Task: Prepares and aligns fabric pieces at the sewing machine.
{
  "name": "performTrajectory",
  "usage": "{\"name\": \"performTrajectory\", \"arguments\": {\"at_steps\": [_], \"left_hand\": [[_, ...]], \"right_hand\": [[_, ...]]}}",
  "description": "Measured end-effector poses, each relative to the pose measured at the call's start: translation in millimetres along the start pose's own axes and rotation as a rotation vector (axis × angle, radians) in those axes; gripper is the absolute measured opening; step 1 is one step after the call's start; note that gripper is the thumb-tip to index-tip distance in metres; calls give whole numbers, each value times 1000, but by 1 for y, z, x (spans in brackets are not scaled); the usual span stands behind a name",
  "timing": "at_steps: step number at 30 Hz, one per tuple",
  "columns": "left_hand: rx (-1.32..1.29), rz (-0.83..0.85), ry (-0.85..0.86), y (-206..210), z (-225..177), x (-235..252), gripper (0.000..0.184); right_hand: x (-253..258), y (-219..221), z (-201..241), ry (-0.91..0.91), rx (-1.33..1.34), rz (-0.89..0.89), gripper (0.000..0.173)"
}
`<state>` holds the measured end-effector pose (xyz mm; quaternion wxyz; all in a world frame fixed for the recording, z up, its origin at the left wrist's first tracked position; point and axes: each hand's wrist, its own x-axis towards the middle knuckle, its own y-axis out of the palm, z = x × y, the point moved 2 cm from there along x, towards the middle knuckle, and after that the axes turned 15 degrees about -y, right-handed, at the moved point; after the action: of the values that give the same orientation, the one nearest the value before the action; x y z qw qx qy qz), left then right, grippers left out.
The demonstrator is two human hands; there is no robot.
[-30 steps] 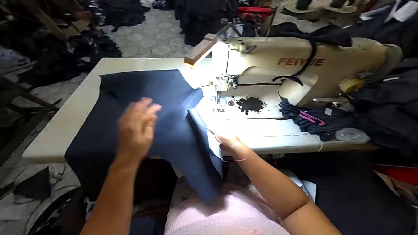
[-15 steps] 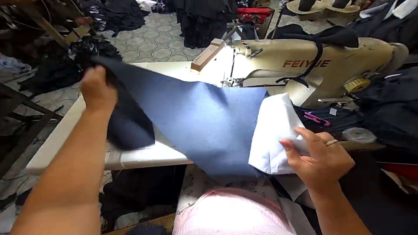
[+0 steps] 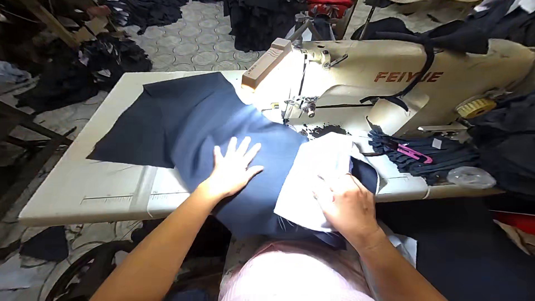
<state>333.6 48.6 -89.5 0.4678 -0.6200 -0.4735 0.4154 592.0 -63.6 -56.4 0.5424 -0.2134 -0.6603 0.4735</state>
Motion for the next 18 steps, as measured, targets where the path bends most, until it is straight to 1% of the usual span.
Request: {"name": "performTrajectory", "arguments": {"at_steps": [2, 4, 6, 9, 11, 13, 14, 15, 16, 18], "left_hand": [[6, -30, -105, -3, 27, -15, 72], [9, -53, -128, -5, 43, -30, 75], [-6, -66, -104, -6, 50, -38, 73], [-19, -44, -44, -8, 54, -39, 70], [-21, -47, 6, -9, 59, -35, 69], [-18, -47, 44, -11, 63, -29, 70], [-16, -48, 60, -12, 63, -25, 71], [-11, -46, 70, -12, 63, -21, 72], [-5, -41, 76, -13, 64, -18, 72], [-7, -38, 91, -16, 67, -11, 71]], "right_hand": [[-6, 7, -5, 49, 174, 147, 60], [-13, 10, -8, 155, 323, 306, 79], [-15, 9, -11, 227, 328, 365, 83], [-10, 4, -33, 300, 211, 382, 72], [-6, 8, -66, 321, 66, 368, 67], [0, 12, -97, 379, -11, 307, 67], [3, 13, -107, 387, -36, 243, 69], [7, 13, -110, 344, -44, 150, 70], [11, 13, -107, 248, -37, 47, 64], [20, 14, -79, 16, 60, -123, 40]]}}
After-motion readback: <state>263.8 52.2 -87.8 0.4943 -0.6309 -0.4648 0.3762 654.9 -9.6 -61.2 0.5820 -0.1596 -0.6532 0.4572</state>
